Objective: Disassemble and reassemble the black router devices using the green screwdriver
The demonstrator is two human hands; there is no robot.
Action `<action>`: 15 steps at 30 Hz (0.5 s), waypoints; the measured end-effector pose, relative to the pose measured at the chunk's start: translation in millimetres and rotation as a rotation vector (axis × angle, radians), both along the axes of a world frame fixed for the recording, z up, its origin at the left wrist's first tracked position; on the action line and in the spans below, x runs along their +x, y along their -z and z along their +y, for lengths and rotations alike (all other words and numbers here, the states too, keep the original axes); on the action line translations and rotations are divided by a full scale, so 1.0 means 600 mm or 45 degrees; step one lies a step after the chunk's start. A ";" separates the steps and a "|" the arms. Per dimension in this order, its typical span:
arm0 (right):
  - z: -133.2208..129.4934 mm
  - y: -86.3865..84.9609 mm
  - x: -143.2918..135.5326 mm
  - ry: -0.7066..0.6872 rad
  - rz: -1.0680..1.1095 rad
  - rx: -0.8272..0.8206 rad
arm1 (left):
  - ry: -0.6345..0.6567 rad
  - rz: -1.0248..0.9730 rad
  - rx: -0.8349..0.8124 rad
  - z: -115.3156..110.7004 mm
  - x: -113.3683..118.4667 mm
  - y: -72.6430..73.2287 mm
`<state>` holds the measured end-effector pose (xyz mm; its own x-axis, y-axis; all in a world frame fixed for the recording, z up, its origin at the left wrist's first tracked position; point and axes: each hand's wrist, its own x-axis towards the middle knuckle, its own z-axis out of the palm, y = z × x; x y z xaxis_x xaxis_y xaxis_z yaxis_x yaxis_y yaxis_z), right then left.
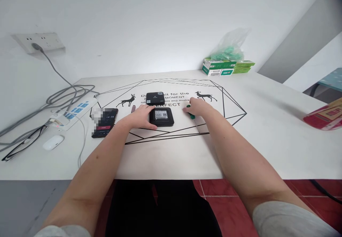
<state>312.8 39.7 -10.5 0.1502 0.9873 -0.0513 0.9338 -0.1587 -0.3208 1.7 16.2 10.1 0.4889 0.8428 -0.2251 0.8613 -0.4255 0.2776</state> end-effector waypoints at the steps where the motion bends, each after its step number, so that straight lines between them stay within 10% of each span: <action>1: 0.002 0.001 0.004 -0.017 0.010 -0.036 | 0.001 -0.011 -0.002 0.001 0.000 0.002; 15: 0.013 0.006 -0.035 -0.193 0.925 1.223 | 0.092 -0.034 -0.017 0.000 0.015 0.020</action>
